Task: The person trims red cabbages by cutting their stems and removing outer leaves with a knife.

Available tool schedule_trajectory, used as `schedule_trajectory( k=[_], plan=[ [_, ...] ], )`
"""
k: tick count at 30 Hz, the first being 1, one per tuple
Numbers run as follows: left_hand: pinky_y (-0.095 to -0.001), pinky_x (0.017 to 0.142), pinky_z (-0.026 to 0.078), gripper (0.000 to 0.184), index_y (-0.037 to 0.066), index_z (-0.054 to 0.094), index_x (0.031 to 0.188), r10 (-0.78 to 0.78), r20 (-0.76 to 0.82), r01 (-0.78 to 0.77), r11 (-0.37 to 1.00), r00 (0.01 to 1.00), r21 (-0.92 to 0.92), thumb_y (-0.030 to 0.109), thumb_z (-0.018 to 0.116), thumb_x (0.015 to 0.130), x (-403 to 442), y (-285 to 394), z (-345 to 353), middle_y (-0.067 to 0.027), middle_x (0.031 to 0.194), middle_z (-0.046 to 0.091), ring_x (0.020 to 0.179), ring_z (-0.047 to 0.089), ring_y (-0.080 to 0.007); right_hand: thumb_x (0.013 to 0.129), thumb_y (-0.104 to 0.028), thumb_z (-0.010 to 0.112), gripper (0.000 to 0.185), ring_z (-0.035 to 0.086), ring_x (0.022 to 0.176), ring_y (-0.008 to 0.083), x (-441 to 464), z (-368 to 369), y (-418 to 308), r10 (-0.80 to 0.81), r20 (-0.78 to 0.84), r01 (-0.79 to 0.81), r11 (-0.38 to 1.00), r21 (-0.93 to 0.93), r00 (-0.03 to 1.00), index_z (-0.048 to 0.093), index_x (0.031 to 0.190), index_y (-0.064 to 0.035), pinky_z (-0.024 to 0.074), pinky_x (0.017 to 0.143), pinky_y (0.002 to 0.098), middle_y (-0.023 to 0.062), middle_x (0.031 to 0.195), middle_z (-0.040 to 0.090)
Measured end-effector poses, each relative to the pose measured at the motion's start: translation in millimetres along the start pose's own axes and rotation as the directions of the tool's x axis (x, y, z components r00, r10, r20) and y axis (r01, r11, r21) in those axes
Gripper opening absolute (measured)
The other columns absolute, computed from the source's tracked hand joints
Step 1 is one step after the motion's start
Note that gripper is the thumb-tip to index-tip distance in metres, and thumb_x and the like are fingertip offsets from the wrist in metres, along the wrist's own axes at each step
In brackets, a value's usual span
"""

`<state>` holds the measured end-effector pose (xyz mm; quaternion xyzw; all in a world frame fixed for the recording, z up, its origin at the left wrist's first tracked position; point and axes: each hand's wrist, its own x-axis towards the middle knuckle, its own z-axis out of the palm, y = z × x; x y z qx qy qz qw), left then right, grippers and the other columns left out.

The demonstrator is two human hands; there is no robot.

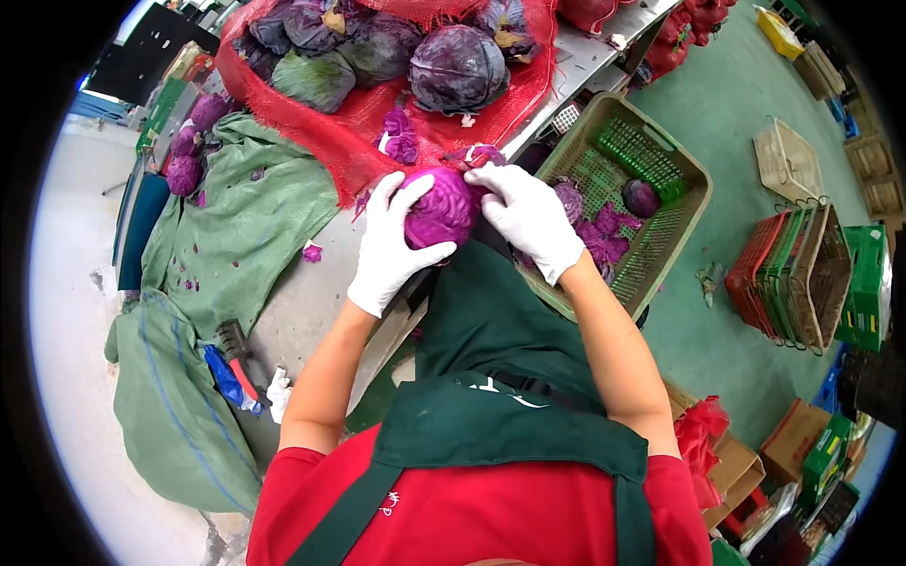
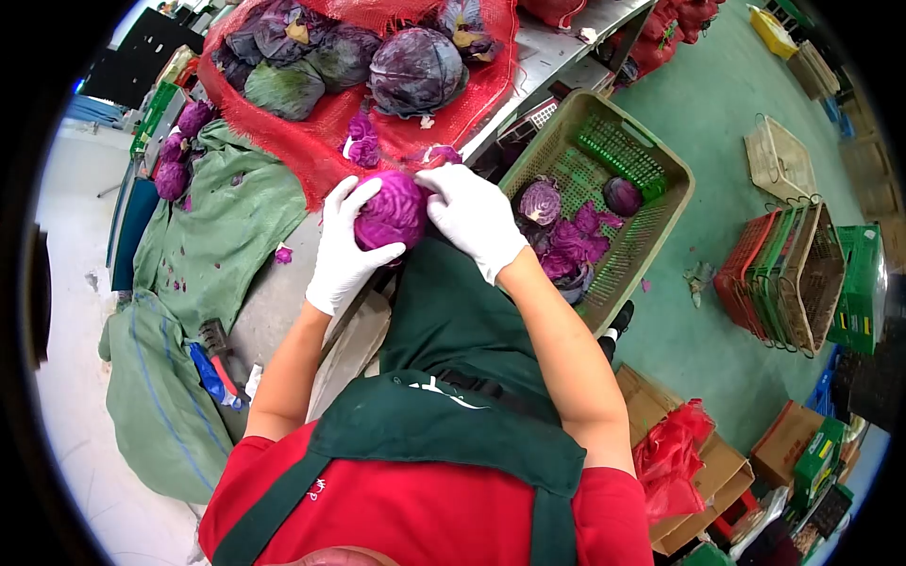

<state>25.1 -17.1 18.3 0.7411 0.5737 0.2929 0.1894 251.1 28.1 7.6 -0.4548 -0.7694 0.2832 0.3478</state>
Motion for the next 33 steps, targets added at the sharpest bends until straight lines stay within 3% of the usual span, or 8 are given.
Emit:
schedule_trajectory(
  k=[4,9,12,15,17,20,26,33],
  plan=[
    [-0.0446,0.116,0.031,0.095,0.012,0.044,0.139,0.122,-0.106,-0.137,0.978,0.987,-0.154,0.026,0.093,0.059,-11.5,-36.7,-1.3,-0.0204,0.154,0.032,0.139,0.037,-0.0352,0.083,0.001,0.051,0.033,0.069,0.096,0.0301,-2.9,-4.4,38.3,0.182,-0.040,-0.178,0.981,0.073,0.983,0.070,0.109,-0.0047,0.0540,0.087,0.0362,0.0167,0.103,0.071],
    [-0.0458,0.116,0.030,0.112,0.008,0.028,0.151,-0.236,-0.044,0.201,0.900,0.971,-0.387,0.034,0.092,0.062,-13.1,-45.0,-38.9,-0.0191,0.141,0.042,0.132,0.044,-0.0327,0.084,-0.005,0.049,0.031,0.067,0.099,0.0336,-40.5,-29.1,88.1,0.370,-0.163,-0.393,0.909,-0.140,0.915,0.073,0.104,-0.0124,0.0526,0.089,0.0415,0.0146,0.103,0.071],
    [-0.0452,0.116,0.030,0.103,0.007,0.036,0.147,-0.206,-0.007,0.197,0.944,0.979,-0.264,0.032,0.091,0.064,-10.3,-64.8,-35.5,-0.0171,0.142,0.042,0.132,0.044,-0.0313,0.087,-0.016,0.054,0.028,0.067,0.098,0.0335,-61.5,-36.8,92.6,0.428,-0.317,-0.526,0.767,-0.368,0.846,0.071,0.110,-0.0131,0.0522,0.089,0.0424,0.0138,0.108,0.070],
    [-0.0421,0.113,0.036,0.089,0.006,0.044,0.143,-0.170,-0.066,0.129,0.905,0.983,-0.406,0.024,0.089,0.068,-4.6,-61.2,-22.7,-0.0137,0.141,0.046,0.128,0.048,-0.0290,0.088,-0.025,0.062,0.030,0.068,0.096,0.0293,-40.7,-21.6,49.0,0.345,-0.172,-0.355,0.935,-0.030,0.923,0.070,0.112,-0.0109,0.0530,0.087,0.0366,0.0133,0.110,0.070],
    [-0.0381,0.111,0.039,0.082,0.004,0.044,0.142,-0.270,-0.047,0.212,0.842,0.962,-0.497,0.018,0.086,0.073,-0.3,-38.7,-21.1,-0.0128,0.139,0.049,0.126,0.050,-0.0254,0.087,-0.035,0.068,0.035,0.069,0.095,0.0246,-27.8,1.2,-4.4,0.428,0.012,-0.410,0.858,0.308,0.904,0.069,0.110,-0.0090,0.0532,0.085,0.0341,0.0123,0.105,0.071],
    [-0.0369,0.110,0.040,0.076,0.003,0.045,0.142,-0.327,-0.135,0.200,0.805,0.935,-0.559,0.017,0.083,0.078,-4.8,-39.8,-12.0,-0.0125,0.139,0.048,0.126,0.050,-0.0226,0.081,-0.045,0.076,0.054,0.069,0.088,0.0285,-28.3,48.0,-42.2,0.301,0.056,-0.303,0.905,0.297,0.952,0.059,0.120,-0.0116,0.0542,0.080,0.0367,0.0135,0.095,0.069],
    [-0.0359,0.108,0.041,0.065,0.002,0.045,0.142,-0.442,-0.187,0.205,0.697,0.877,-0.687,0.013,0.076,0.086,-20.5,-42.9,-6.5,-0.0103,0.134,0.054,0.120,0.054,-0.0208,0.083,-0.023,0.069,0.026,0.068,0.083,0.0328,-17.9,68.0,-31.6,0.231,-0.122,-0.188,0.940,0.285,0.965,0.064,0.102,-0.0066,0.0541,0.075,0.0417,0.0166,0.091,0.067],
    [-0.0408,0.112,0.039,0.075,0.004,0.045,0.143,-0.470,0.039,0.245,0.387,0.882,-0.889,0.054,0.064,0.089,-36.8,-64.3,-10.4,-0.0116,0.138,0.054,0.126,0.052,-0.0251,0.084,-0.019,0.067,0.020,0.064,0.073,0.0275,-4.8,-0.8,24.2,0.556,-0.157,-0.462,0.792,0.399,0.816,0.064,0.093,-0.0016,0.0504,0.069,0.0376,0.0154,0.077,0.065]
  ],
)
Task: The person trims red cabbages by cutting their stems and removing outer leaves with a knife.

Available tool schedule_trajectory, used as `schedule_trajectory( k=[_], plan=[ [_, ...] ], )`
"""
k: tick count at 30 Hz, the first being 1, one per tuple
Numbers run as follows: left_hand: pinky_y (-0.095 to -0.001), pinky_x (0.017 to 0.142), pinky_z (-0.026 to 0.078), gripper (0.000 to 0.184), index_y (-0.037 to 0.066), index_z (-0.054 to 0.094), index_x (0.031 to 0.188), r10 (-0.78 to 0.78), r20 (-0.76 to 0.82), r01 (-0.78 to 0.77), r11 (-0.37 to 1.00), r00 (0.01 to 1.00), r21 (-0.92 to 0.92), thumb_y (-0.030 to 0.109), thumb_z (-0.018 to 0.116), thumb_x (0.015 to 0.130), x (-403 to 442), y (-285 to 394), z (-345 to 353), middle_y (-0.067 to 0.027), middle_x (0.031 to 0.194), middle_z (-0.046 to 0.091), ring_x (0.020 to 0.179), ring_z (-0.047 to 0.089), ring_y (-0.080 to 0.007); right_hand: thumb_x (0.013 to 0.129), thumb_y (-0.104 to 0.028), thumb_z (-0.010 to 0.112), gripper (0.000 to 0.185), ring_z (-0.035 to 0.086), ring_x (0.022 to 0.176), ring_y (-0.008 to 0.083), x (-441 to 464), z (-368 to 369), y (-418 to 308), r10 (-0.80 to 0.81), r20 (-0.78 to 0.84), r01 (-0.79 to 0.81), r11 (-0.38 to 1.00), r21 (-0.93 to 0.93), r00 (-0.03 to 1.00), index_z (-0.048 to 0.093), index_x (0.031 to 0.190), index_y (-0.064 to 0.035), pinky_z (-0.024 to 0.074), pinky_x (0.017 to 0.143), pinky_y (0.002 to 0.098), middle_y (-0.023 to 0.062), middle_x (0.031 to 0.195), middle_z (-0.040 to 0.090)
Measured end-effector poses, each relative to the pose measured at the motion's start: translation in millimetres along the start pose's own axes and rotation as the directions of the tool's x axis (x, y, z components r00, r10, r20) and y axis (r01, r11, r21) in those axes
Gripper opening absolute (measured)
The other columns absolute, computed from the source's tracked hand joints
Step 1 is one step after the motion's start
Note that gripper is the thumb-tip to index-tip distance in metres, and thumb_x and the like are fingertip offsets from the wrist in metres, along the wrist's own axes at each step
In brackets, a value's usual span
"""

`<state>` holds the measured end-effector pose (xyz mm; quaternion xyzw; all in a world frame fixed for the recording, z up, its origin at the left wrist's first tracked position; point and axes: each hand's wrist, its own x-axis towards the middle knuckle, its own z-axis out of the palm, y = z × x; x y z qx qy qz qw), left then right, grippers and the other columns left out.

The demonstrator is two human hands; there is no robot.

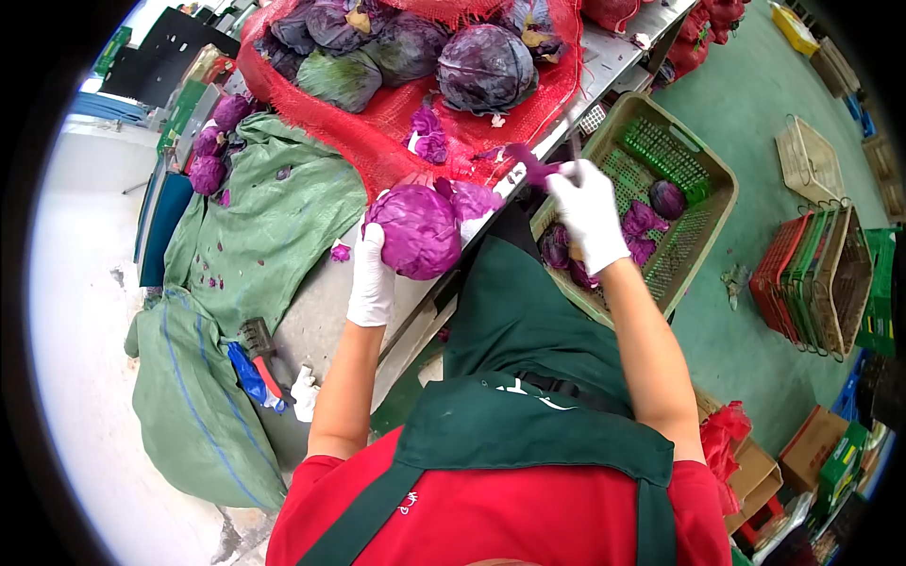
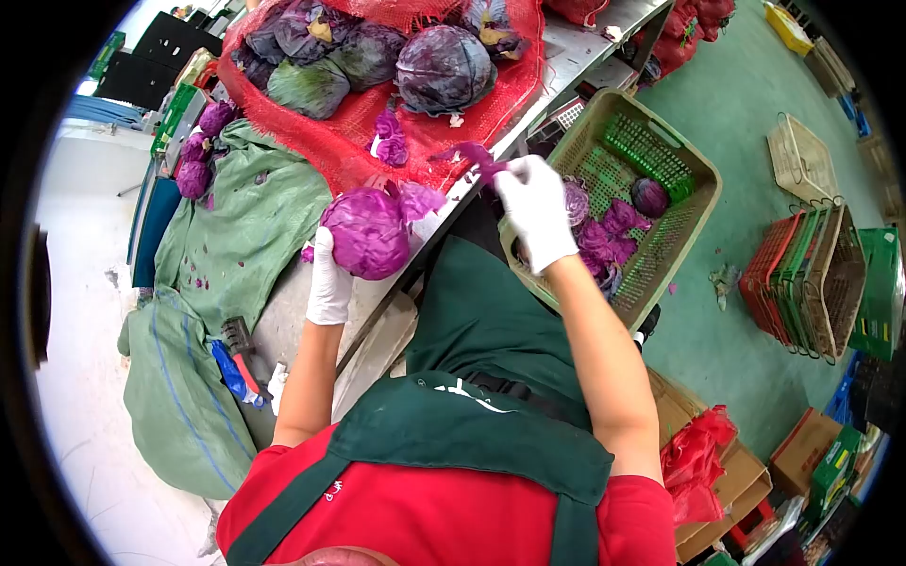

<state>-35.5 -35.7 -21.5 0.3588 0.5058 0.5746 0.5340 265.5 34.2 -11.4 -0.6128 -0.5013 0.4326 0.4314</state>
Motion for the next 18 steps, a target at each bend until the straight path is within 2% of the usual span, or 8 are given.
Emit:
schedule_trajectory(
  k=[1,4,7,9,13,14,15,18],
  plan=[
    [-0.0437,0.114,0.038,0.084,0.006,0.045,0.143,-0.108,0.021,0.110,0.986,0.994,-0.128,0.068,0.059,0.088,-1.2,-2.0,-3.2,-0.0133,0.141,0.052,0.130,0.051,-0.0278,0.084,-0.018,0.067,0.019,0.064,0.074,0.0277,5.9,-13.5,4.2,0.080,-0.037,-0.080,0.997,-0.005,0.996,0.064,0.093,-0.0013,0.0505,0.069,0.0374,0.0155,0.077,0.065],
    [-0.0486,0.114,0.037,0.091,0.007,0.043,0.145,-0.166,0.112,0.187,0.960,0.980,-0.207,0.076,0.050,0.087,-3.2,7.8,0.6,-0.0149,0.145,0.049,0.133,0.048,-0.0317,0.084,-0.018,0.069,0.024,0.067,0.083,0.0302,17.5,-48.2,47.6,-0.166,-0.044,0.129,0.881,-0.455,0.985,0.064,0.101,-0.0019,0.0532,0.077,0.0383,0.0135,0.089,0.067],
    [-0.0512,0.115,0.036,0.090,0.008,0.040,0.148,-0.235,0.199,0.285,0.916,0.951,-0.283,0.076,0.042,0.090,-6.2,15.8,20.7,-0.0153,0.147,0.048,0.135,0.047,-0.0332,0.082,-0.025,0.074,0.066,0.060,0.119,0.0298,-11.0,-37.4,-5.5,-0.312,0.167,0.331,0.938,-0.104,0.935,0.050,0.142,-0.0081,0.0463,0.103,0.0381,0.0177,0.138,0.055],
    [-0.0523,0.113,0.039,0.099,0.009,0.040,0.147,-0.369,0.223,0.427,0.835,0.902,-0.347,0.081,0.052,0.080,-11.6,23.1,46.5,-0.0164,0.145,0.049,0.133,0.049,-0.0338,0.080,-0.029,0.078,0.083,0.054,0.127,0.0297,-23.0,-12.7,-33.9,-0.414,0.399,0.300,0.899,0.318,0.818,0.039,0.151,-0.0120,0.0411,0.109,0.0388,0.0182,0.148,0.046],
    [-0.0522,0.115,0.037,0.104,0.011,0.037,0.150,-0.394,0.450,0.563,0.750,0.802,-0.347,0.087,0.041,0.080,-14.8,12.0,59.8,-0.0172,0.149,0.044,0.135,0.046,-0.0339,0.079,-0.017,0.079,0.076,0.058,0.115,0.0196,-36.8,9.2,-71.7,-0.388,0.566,0.286,0.921,0.264,0.727,0.046,0.146,-0.0063,0.0441,0.102,0.0339,0.0103,0.140,0.052],
    [-0.0512,0.115,0.037,0.104,0.011,0.037,0.150,-0.384,0.364,0.497,0.815,0.848,-0.297,0.088,0.034,0.081,-18.9,15.1,71.0,-0.0176,0.148,0.045,0.135,0.047,-0.0335,0.081,-0.015,0.077,0.050,0.060,0.107,0.0171,-33.8,11.4,-69.3,-0.340,0.625,0.291,0.939,0.184,0.703,0.061,0.126,-0.0018,0.0464,0.098,0.0326,0.0091,0.125,0.061],
    [-0.0512,0.115,0.037,0.104,0.011,0.037,0.150,-0.387,0.368,0.501,0.814,0.846,-0.294,0.088,0.034,0.081,-18.1,8.6,66.2,-0.0176,0.148,0.045,0.135,0.047,-0.0335,0.081,-0.015,0.077,0.050,0.060,0.107,0.0171,-33.5,10.3,-67.4,-0.338,0.621,0.289,0.940,0.183,0.707,0.061,0.126,-0.0018,0.0464,0.098,0.0326,0.0091,0.125,0.061],
    [-0.0408,0.106,0.044,0.061,0.006,0.043,0.143,-0.110,0.468,0.095,0.994,0.877,0.057,0.037,0.055,0.092,-20.0,-6.9,58.2,-0.0133,0.134,0.055,0.121,0.055,-0.0256,0.086,-0.018,0.072,0.020,0.056,0.063,0.0102,-38.3,-8.3,-79.1,-0.055,0.629,-0.128,0.962,0.242,0.775,0.067,0.093,-0.0001,0.0470,0.060,0.0270,0.0013,0.072,0.061]
  ],
)
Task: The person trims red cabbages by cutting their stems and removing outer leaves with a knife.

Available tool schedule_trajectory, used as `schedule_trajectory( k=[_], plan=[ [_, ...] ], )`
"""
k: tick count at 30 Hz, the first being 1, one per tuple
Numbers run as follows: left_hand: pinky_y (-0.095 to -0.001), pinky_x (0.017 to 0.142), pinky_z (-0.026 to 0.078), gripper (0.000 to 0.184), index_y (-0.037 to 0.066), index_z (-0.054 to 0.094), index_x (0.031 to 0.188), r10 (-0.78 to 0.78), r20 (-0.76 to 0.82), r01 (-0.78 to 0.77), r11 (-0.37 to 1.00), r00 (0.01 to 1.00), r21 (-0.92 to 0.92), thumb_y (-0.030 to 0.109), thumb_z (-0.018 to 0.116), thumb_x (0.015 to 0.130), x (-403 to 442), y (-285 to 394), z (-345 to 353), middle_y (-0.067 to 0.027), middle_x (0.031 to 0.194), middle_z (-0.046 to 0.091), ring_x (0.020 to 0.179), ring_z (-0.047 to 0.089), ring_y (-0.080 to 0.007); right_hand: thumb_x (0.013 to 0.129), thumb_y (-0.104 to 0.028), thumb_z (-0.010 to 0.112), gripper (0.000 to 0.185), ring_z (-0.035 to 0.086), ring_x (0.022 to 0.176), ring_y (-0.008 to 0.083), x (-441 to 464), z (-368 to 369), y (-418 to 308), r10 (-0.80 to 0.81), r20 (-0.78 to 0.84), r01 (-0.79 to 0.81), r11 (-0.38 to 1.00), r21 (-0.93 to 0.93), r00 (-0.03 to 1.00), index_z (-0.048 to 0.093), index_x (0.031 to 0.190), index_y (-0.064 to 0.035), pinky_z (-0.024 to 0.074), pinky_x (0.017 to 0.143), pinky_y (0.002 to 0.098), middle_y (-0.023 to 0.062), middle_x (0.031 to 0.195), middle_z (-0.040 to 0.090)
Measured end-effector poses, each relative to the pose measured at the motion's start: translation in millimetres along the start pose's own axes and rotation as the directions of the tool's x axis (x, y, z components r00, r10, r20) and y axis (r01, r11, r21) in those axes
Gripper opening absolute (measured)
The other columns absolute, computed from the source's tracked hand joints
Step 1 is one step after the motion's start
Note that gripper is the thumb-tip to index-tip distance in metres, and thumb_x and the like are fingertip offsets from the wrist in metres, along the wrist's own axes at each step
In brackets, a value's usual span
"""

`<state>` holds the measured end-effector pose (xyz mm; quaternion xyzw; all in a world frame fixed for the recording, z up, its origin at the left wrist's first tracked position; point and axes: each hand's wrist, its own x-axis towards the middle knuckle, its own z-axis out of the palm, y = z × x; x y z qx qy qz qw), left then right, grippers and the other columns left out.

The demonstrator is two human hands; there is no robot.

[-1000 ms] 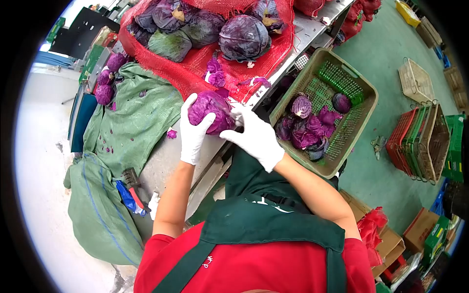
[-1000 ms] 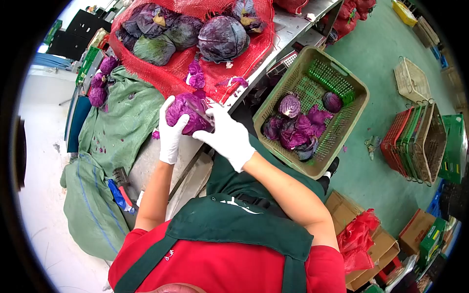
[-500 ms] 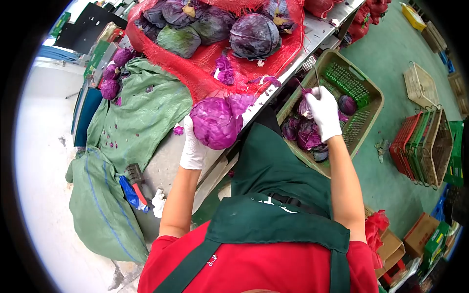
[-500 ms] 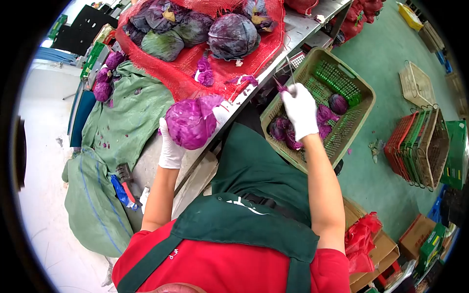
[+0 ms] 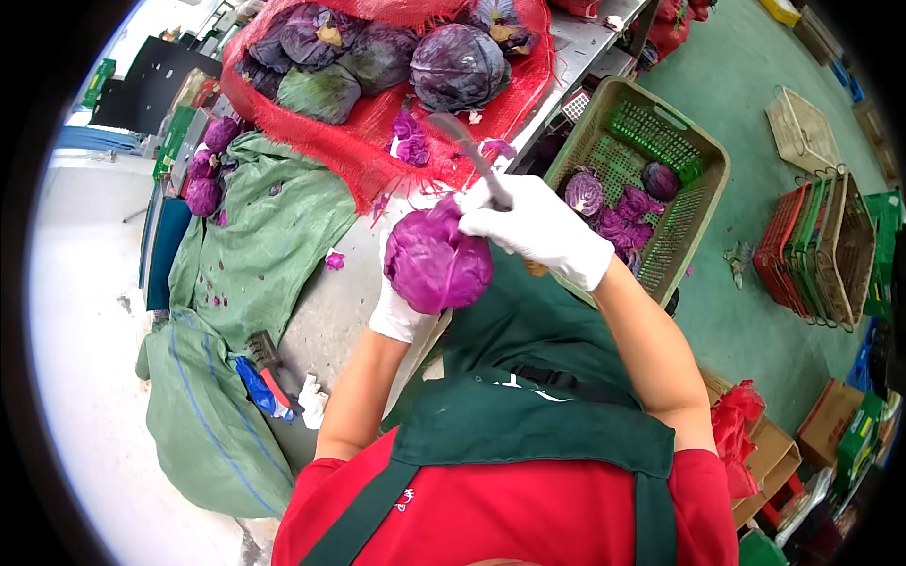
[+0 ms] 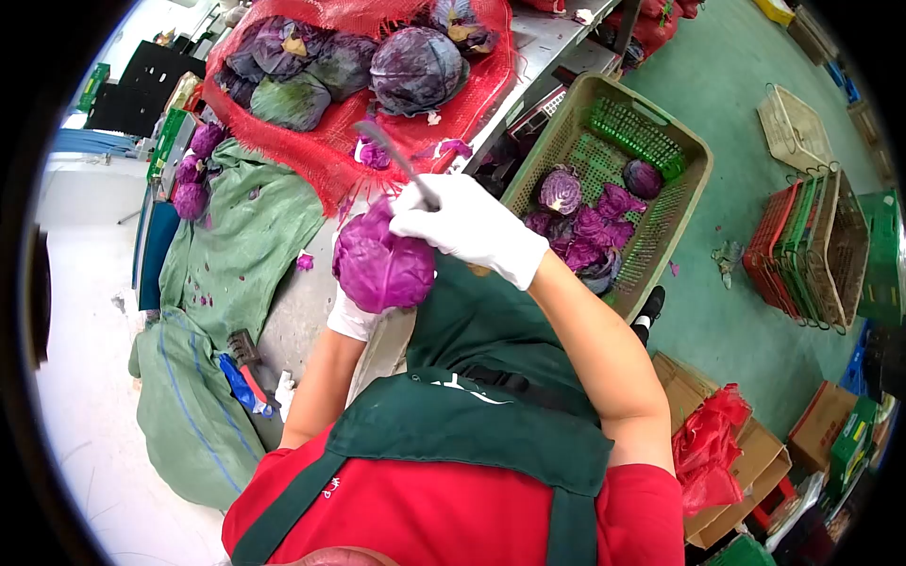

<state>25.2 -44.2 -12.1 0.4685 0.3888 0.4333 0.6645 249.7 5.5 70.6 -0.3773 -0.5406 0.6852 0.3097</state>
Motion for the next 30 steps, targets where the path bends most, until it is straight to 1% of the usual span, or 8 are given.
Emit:
schedule_trajectory(
  k=[7,10,13,15,18,26,28,30],
  plan=[
    [-0.0454,0.101,0.050,0.058,0.007,0.041,0.145,0.012,0.155,-0.088,0.862,0.988,0.499,0.034,0.058,0.096,11.9,-42.1,-21.1,-0.0185,0.134,0.055,0.119,0.058,-0.0340,0.089,-0.010,0.068,0.010,0.049,0.058,0.0057,-6.4,10.7,27.8,0.030,-0.114,0.033,0.858,0.512,0.993,0.061,0.088,-0.0038,0.0407,0.052,0.0230,-0.0016,0.073,0.055],
    [-0.0471,0.109,0.042,0.055,0.013,0.051,0.138,-0.209,0.334,0.288,0.935,0.919,-0.207,0.044,0.061,0.093,1.0,-16.5,-14.1,-0.0128,0.133,0.058,0.123,0.056,-0.0306,0.090,-0.009,0.067,0.010,0.045,0.057,0.0051,-2.4,-14.7,33.1,0.048,-0.342,0.226,0.663,0.714,0.939,0.057,0.091,-0.0049,0.0394,0.051,0.0213,-0.0037,0.072,0.050],
    [-0.0483,0.115,0.035,0.053,0.019,0.061,0.129,-0.291,0.433,0.514,0.608,0.853,-0.605,0.053,0.064,0.089,-20.4,0.5,-5.9,-0.0064,0.130,0.062,0.125,0.054,-0.0274,0.091,-0.020,0.066,0.021,0.060,0.065,0.0168,-5.8,-66.6,50.3,-0.013,-0.432,-0.074,0.980,-0.186,0.902,0.065,0.096,-0.0004,0.0521,0.064,0.0309,0.0027,0.077,0.059],
    [-0.0482,0.118,0.031,0.051,0.022,0.067,0.122,-0.376,0.285,0.465,0.597,0.882,-0.653,0.058,0.067,0.085,-32.3,-1.7,-2.4,-0.0011,0.125,0.065,0.126,0.053,-0.0256,0.090,-0.028,0.064,0.030,0.067,0.081,0.0273,-17.1,-77.2,66.4,-0.260,-0.378,-0.200,0.523,-0.828,0.888,0.070,0.104,-0.0021,0.0535,0.078,0.0385,0.0114,0.090,0.068],
    [-0.0467,0.117,0.032,0.050,0.023,0.068,0.119,-0.229,0.043,0.209,0.940,0.972,0.269,0.058,0.070,0.083,-30.9,-2.5,12.0,0.0005,0.121,0.067,0.125,0.054,-0.0239,0.092,-0.025,0.063,0.040,0.062,0.093,0.0140,-26.8,-32.8,2.5,-0.027,-0.190,-0.037,0.946,-0.323,0.982,0.065,0.127,-0.0062,0.0508,0.079,0.0301,0.0106,0.114,0.069],
    [-0.0469,0.112,0.038,0.055,0.018,0.063,0.127,-0.372,0.441,0.577,0.556,0.817,-0.599,0.053,0.071,0.084,-18.7,4.8,15.0,-0.0034,0.126,0.064,0.121,0.058,-0.0250,0.089,-0.017,0.069,0.022,0.054,0.080,0.0122,-13.6,5.1,9.4,-0.066,-0.025,0.065,0.996,-0.061,0.997,0.061,0.097,0.0017,0.0465,0.074,0.0304,0.0050,0.084,0.062],
    [-0.0614,0.102,0.043,0.059,0.017,0.052,0.138,-0.135,0.284,0.130,0.991,0.949,0.035,0.057,0.050,0.094,-31.1,-0.7,22.9,-0.0174,0.131,0.058,0.121,0.055,-0.0415,0.091,-0.016,0.066,0.017,0.050,0.071,0.0097,-9.9,7.0,16.9,-0.031,-0.116,0.019,0.995,-0.095,0.993,0.060,0.092,0.0002,0.0439,0.067,0.0281,0.0014,0.076,0.059],
    [-0.0583,0.113,0.033,0.058,0.021,0.056,0.136,0.140,0.349,-0.376,0.372,0.926,0.849,0.059,0.056,0.092,-38.6,-1.9,20.5,-0.0089,0.135,0.059,0.130,0.050,-0.0344,0.094,-0.016,0.064,0.014,0.045,0.062,0.0058,-2.1,5.0,40.4,0.020,-0.269,-0.036,0.998,-0.055,0.963,0.060,0.089,-0.0033,0.0394,0.057,0.0246,-0.0018,0.072,0.056]
  ],
)
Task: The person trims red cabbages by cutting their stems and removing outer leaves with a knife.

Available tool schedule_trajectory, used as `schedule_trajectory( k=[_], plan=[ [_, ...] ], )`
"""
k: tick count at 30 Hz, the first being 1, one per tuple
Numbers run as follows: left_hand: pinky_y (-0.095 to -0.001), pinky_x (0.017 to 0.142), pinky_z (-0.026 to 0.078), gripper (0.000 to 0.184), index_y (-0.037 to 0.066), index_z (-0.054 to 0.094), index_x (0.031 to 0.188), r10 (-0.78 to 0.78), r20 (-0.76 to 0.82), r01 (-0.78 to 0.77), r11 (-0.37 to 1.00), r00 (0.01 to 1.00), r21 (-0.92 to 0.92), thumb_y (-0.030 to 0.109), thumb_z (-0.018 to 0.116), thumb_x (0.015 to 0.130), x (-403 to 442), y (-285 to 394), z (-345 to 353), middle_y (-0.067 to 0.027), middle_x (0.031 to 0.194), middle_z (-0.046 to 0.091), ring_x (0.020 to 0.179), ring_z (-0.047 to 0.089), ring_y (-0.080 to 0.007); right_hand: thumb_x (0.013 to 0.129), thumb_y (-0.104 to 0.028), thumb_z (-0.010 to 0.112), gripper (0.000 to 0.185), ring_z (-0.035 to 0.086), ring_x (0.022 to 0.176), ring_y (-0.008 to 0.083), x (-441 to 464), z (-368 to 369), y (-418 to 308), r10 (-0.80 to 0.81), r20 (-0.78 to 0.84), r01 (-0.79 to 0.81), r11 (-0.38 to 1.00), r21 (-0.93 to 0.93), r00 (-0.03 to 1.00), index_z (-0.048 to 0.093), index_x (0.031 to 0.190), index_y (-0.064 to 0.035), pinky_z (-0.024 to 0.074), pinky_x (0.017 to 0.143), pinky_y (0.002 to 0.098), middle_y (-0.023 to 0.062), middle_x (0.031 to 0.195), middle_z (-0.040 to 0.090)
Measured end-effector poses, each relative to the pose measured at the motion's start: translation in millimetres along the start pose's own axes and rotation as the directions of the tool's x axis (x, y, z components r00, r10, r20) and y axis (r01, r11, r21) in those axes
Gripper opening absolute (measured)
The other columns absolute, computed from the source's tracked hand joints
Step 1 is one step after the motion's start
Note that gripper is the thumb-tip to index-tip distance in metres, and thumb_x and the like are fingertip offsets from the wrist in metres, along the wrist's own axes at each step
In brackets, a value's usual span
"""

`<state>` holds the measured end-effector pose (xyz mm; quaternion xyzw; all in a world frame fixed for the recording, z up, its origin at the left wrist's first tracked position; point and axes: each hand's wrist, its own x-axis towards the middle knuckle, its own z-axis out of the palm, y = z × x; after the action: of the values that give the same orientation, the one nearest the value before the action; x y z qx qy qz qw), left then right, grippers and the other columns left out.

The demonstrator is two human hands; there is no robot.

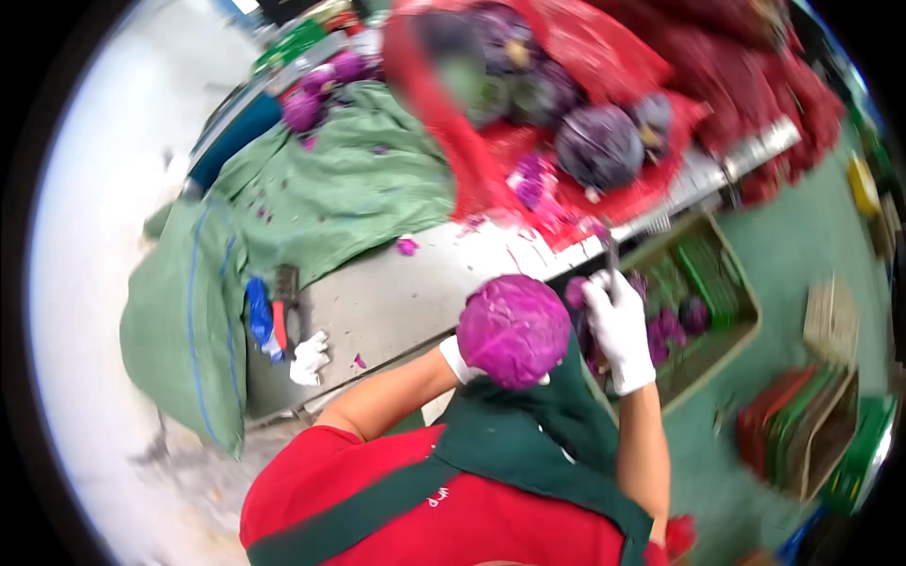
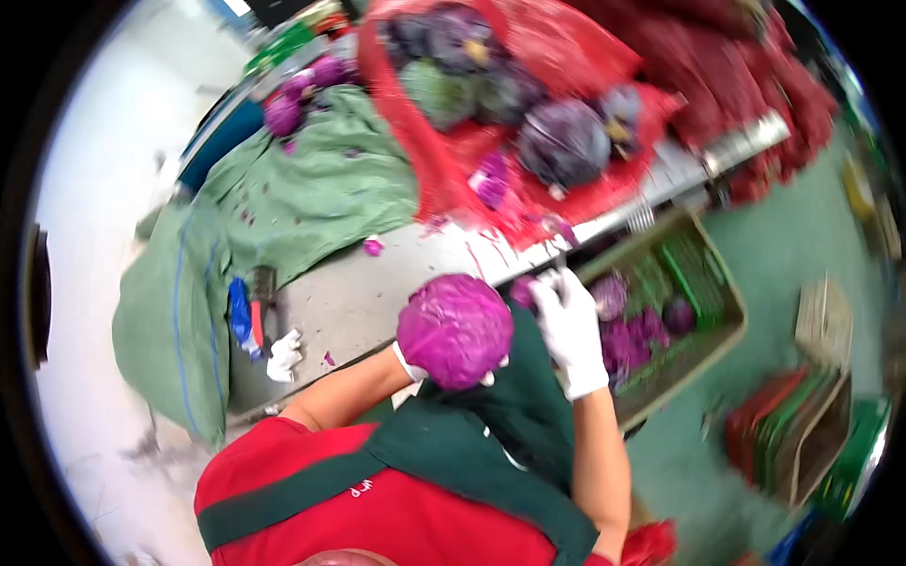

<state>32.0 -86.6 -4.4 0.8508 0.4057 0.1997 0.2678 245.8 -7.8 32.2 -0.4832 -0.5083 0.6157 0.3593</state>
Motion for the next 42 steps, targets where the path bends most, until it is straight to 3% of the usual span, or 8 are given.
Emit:
schedule_trajectory(
  k=[5,10,15,22,24,30,37,42],
  plan=[
    [-0.0492,0.118,0.030,0.075,0.015,0.045,0.145,-0.226,-0.354,0.120,0.947,0.907,-0.297,0.064,0.056,0.089,-36.0,-59.9,-33.6,-0.0089,0.146,0.049,0.137,0.042,-0.0284,0.099,-0.015,0.058,0.006,0.045,0.051,0.0034,-8.4,-30.2,31.6,0.163,-0.203,-0.140,0.983,0.122,0.966,0.058,0.100,-0.0089,0.0343,0.044,0.0200,-0.0038,0.071,0.056],
    [-0.0578,0.113,0.036,0.088,0.023,0.034,0.151,-0.825,-0.288,-0.685,-0.155,0.486,-0.712,0.079,0.045,0.084,-73.2,-137.1,-160.4,-0.0141,0.152,0.035,0.140,0.036,-0.0374,0.099,-0.016,0.057,0.008,0.046,0.050,0.0053,-28.0,-74.6,69.3,0.234,-0.286,-0.212,0.971,0.109,0.929,0.057,0.102,-0.0087,0.0360,0.044,0.0219,-0.0016,0.071,0.057],
    [-0.0592,0.111,0.037,0.090,0.025,0.035,0.152,-0.939,-0.337,-0.678,0.289,-0.064,-0.675,0.084,0.025,0.086,-136.6,-263.3,-238.3,-0.0109,0.154,0.037,0.138,0.039,-0.0377,0.101,-0.019,0.056,0.014,0.048,0.051,0.0081,-35.2,-91.5,87.2,0.254,-0.316,-0.222,0.966,0.134,0.914,0.056,0.104,-0.0055,0.0411,0.045,0.0246,0.0019,0.075,0.058],
    [-0.0499,0.089,0.054,0.093,0.015,0.026,0.153,-0.621,-0.345,-0.314,0.708,-0.704,-0.633,0.045,0.077,0.082,-125.5,-275.7,-273.6,-0.0168,0.142,0.046,0.112,0.060,-0.0354,0.095,-0.017,0.064,0.020,0.048,0.053,0.0054,-25.6,-76.0,54.7,0.248,-0.328,-0.191,0.962,0.195,0.912,0.059,0.112,-0.0064,0.0377,0.046,0.0224,-0.0017,0.075,0.058],
    [-0.0437,0.087,0.054,0.081,0.010,0.030,0.151,-0.619,-0.523,-0.204,0.738,-0.586,-0.644,0.035,0.074,0.087,-76.2,-270.1,-272.1,-0.0182,0.136,0.054,0.106,0.065,-0.0340,0.092,-0.011,0.064,0.022,0.046,0.053,0.0059,-14.2,-68.1,31.3,0.177,-0.331,-0.127,0.977,0.169,0.927,0.063,0.112,-0.0034,0.0385,0.046,0.0226,-0.0016,0.073,0.056],
    [-0.0272,0.085,0.054,0.028,0.002,0.070,0.115,-0.432,-0.629,-0.059,0.794,0.646,-0.605,0.023,0.060,0.099,138.7,-138.2,-190.2,-0.0072,0.104,0.072,0.091,0.069,-0.0138,0.104,-0.017,0.046,0.032,0.061,0.077,0.0084,52.9,-49.2,1.7,0.033,-0.257,0.049,0.951,0.304,0.966,0.060,0.130,-0.0038,0.0490,0.061,0.0210,0.0031,0.096,0.065],
    [-0.0432,0.103,0.045,0.083,0.007,0.056,0.135,-0.440,-0.507,0.511,0.859,0.741,0.001,0.065,0.068,0.078,282.1,-111.7,-103.2,-0.0216,0.133,0.056,0.122,0.056,-0.0352,0.104,-0.019,0.046,0.037,0.057,0.109,0.0218,142.0,-51.0,-0.8,-0.022,-0.323,0.144,0.921,0.361,0.946,0.052,0.138,-0.0081,0.0560,0.084,0.0373,0.0112,0.127,0.054],
    [-0.0486,0.116,0.028,0.085,0.012,0.054,0.137,0.174,-0.460,0.035,0.911,0.871,0.410,0.045,0.085,0.065,207.9,-85.1,-69.6,-0.0199,0.142,0.045,0.137,0.037,-0.0404,0.102,-0.018,0.045,0.037,0.057,0.110,0.0206,169.7,-77.8,6.5,-0.030,-0.335,0.144,0.936,0.321,0.942,0.054,0.136,-0.0066,0.0520,0.087,0.0348,0.0093,0.124,0.057]
  ],
)
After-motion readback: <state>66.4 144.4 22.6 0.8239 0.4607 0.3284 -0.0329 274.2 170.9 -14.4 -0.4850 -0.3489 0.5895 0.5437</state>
